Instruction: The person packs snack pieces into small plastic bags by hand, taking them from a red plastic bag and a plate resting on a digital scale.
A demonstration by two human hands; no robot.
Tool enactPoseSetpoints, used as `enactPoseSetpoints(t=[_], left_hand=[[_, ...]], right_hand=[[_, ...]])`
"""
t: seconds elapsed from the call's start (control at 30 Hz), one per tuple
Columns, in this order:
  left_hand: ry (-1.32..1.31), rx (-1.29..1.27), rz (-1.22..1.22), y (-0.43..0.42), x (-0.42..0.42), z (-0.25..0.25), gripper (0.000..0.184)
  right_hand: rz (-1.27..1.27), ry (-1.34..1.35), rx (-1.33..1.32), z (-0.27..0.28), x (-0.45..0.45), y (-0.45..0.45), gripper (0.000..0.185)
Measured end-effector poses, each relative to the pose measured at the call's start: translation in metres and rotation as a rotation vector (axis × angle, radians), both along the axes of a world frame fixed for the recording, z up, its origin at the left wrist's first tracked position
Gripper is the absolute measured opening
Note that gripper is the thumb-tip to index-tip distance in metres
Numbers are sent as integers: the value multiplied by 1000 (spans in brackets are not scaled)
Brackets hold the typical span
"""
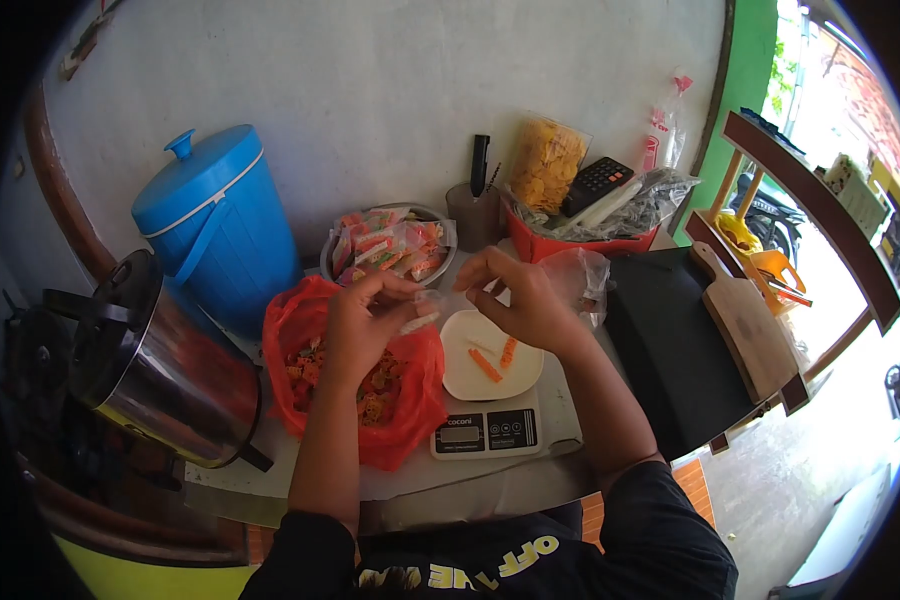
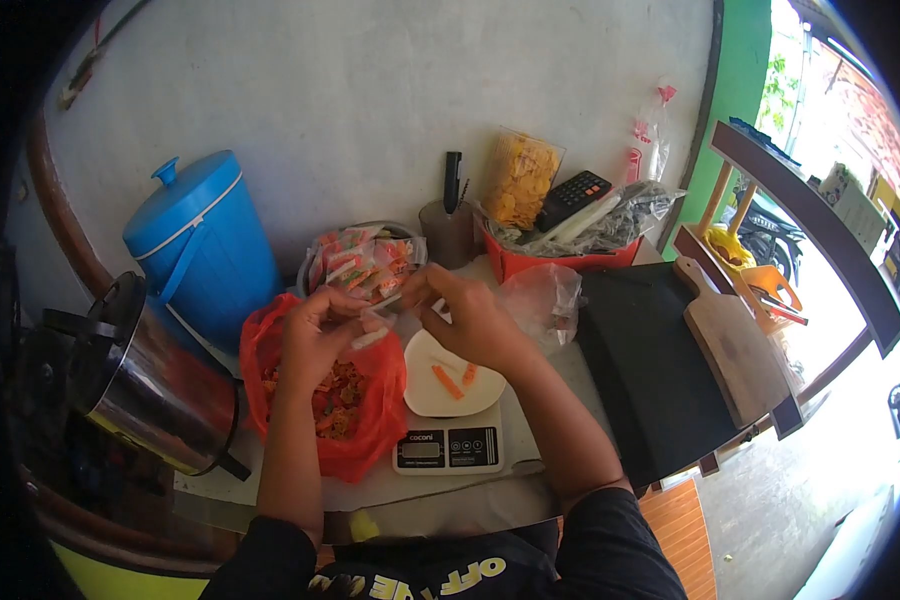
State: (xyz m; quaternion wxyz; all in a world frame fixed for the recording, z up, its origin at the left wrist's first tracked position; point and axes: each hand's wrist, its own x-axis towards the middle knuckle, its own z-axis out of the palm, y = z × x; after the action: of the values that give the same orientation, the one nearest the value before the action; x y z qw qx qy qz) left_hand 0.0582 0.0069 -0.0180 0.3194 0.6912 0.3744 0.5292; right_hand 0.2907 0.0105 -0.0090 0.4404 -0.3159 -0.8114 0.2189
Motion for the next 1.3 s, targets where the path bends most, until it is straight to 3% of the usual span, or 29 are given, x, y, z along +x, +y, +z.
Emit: enactPoseSetpoints(t=[0.07, 0.17, 0.27, 0.47, 0.57, 0.67, 0.77, 0.97, 1.17, 1.3], left_hand=[[-42, -18, 40, 0, -4, 4, 19], [-87, -9, 10, 2, -7, 4, 22], [-108, -22, 1, -1, -4, 6, 23], [-215, 11, -99, 2, -4, 0, 26], [-322, -109, -171, -3, -2, 7, 28], [-344, -235, -197, -5, -2, 8, 30], [-380, -221, -227, -5, 3, 7, 31], [-421, -179, -309, -7, 8, 5, 23], [-369, -138, -274, -7, 7, 4, 20], [-372, -108, -259, -8, 10, 4, 19]], right_hand=[[-221, -282, -38, -5, 3, 6, 22], [-266, -735, -72, -35, -5, 17, 20], [-226, -688, 20, -71, -12, 29, 21], [-229, -616, -60, -61, -9, 42, 25], [-86, 28, -114, -31, 4, 37, 25], [186, 856, -350, 1, 1, 12, 22], [226, 884, -282, 11, -1, -10, 17], [228, 748, -322, 8, -14, -16, 20], [27, 308, -47, 5, -15, -16, 14], [59, 170, 65, 6, -13, -14, 14]])
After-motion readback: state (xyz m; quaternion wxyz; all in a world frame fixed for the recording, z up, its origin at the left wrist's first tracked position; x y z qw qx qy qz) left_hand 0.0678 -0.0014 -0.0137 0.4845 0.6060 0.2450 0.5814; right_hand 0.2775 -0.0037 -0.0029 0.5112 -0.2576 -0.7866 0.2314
